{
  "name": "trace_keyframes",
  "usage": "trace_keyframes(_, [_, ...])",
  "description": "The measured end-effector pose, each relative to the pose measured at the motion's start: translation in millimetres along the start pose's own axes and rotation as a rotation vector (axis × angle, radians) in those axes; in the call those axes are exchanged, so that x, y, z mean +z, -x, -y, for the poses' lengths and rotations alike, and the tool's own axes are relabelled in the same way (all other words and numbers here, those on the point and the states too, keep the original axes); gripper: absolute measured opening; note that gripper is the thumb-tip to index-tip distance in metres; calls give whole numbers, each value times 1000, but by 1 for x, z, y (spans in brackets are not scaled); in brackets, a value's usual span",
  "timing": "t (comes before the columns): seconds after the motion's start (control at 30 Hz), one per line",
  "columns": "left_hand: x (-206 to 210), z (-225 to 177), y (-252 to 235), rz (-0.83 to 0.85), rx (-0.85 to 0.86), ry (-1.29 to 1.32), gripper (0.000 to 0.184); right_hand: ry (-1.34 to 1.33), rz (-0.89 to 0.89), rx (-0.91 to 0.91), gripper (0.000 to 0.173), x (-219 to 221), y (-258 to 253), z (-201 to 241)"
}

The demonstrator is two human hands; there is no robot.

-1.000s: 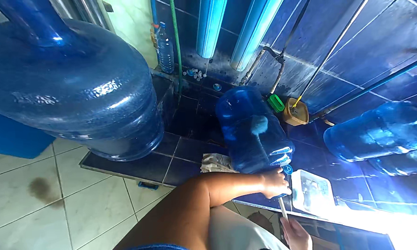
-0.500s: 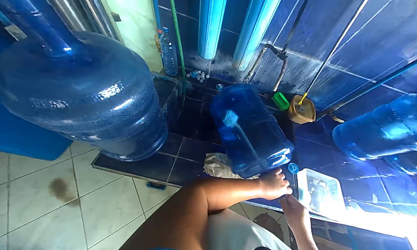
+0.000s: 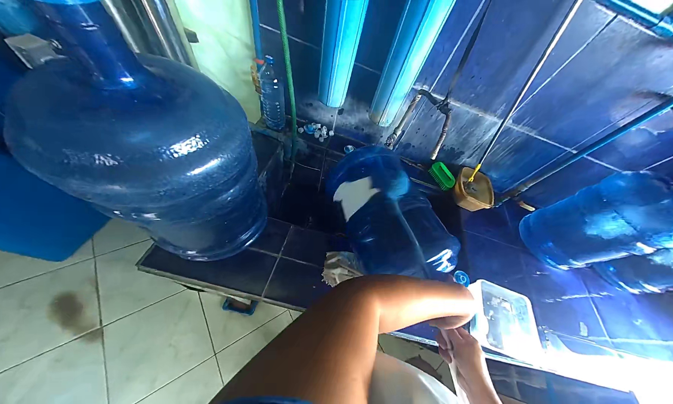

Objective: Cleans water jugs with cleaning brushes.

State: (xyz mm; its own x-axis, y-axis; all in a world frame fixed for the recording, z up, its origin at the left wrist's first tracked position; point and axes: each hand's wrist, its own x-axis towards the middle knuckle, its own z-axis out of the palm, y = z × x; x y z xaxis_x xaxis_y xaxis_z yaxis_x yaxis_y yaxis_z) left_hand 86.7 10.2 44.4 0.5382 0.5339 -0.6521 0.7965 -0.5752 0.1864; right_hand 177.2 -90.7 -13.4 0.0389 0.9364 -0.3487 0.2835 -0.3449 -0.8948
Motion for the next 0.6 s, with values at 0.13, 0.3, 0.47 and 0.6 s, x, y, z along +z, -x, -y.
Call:
trace_keyframes(0.13, [28, 23, 19, -387, 331, -162, 35, 512, -88, -185, 25, -22, -3, -9])
trace_keyframes(0.3, [43, 24, -1, -590, 419, -40, 37, 503, -160, -238, 25, -37, -14, -14])
trace_keyframes(0.47, [54, 31, 0, -631, 469, -66, 28, 182, -122, -130, 29, -18, -10, -20])
trace_keyframes(0.6, [44, 32, -2, -554, 479, -83, 42, 703, -139, -361, 25, -34, -9, -16])
